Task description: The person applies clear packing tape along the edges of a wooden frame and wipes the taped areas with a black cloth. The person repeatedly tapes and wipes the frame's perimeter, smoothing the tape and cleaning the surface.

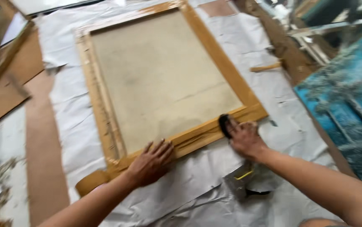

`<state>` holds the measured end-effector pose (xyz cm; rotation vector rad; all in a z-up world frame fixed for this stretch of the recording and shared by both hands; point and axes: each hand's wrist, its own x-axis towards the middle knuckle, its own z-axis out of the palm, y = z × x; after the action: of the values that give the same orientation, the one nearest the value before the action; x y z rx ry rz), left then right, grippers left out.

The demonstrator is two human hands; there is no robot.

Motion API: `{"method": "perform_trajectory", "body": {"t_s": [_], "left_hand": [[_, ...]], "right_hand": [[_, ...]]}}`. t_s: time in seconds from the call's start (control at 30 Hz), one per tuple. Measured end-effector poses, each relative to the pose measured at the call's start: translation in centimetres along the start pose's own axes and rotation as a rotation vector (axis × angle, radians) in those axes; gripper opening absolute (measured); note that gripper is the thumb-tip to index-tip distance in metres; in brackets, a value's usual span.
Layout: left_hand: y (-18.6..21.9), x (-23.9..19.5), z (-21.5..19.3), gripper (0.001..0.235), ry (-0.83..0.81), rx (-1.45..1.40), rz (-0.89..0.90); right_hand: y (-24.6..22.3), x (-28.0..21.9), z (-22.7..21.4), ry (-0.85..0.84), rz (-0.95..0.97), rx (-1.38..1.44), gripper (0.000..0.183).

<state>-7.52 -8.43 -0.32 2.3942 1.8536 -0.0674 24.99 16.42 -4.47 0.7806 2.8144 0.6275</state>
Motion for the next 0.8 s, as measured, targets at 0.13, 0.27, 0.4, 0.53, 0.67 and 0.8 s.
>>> {"method": "perform_trajectory", "body": {"t_s": [0.13, 0.27, 0.4, 0.53, 0.67, 0.8], "left_hand": [[0.9, 1.6, 3.5, 0.097, 0.239, 0.188, 0.106], [1.3, 1.2, 3.7, 0.107, 0.451, 0.396, 0.076], [1.4, 1.3, 3.2, 0.104, 0.447, 0.381, 0.066], [1.2, 1.2, 4.3, 0.107, 0.415, 0.312, 0.077], [1.1, 0.7, 4.6, 0.107, 0.42, 0.348, 0.06], [0.8, 0.0, 4.0, 0.108, 0.42, 0.37, 0.037]], "right_hand": [[4.8, -0.2, 3.8, -0.18, 0.331, 0.071, 0.074], [0.8, 0.7, 0.1, -0.126, 0.229, 0.072, 0.055], [1.9, 0.5, 3.9, -0.201, 0.066, -0.002, 0.065], [7.7, 1.6, 9.5, -0.321, 0.437, 0.064, 0.067], [11.7, 3.7, 3.4, -0.67, 0.713, 0.488, 0.081], [6.6, 0.7, 5.8, -0.373, 0.619, 0.395, 0.076]]}}
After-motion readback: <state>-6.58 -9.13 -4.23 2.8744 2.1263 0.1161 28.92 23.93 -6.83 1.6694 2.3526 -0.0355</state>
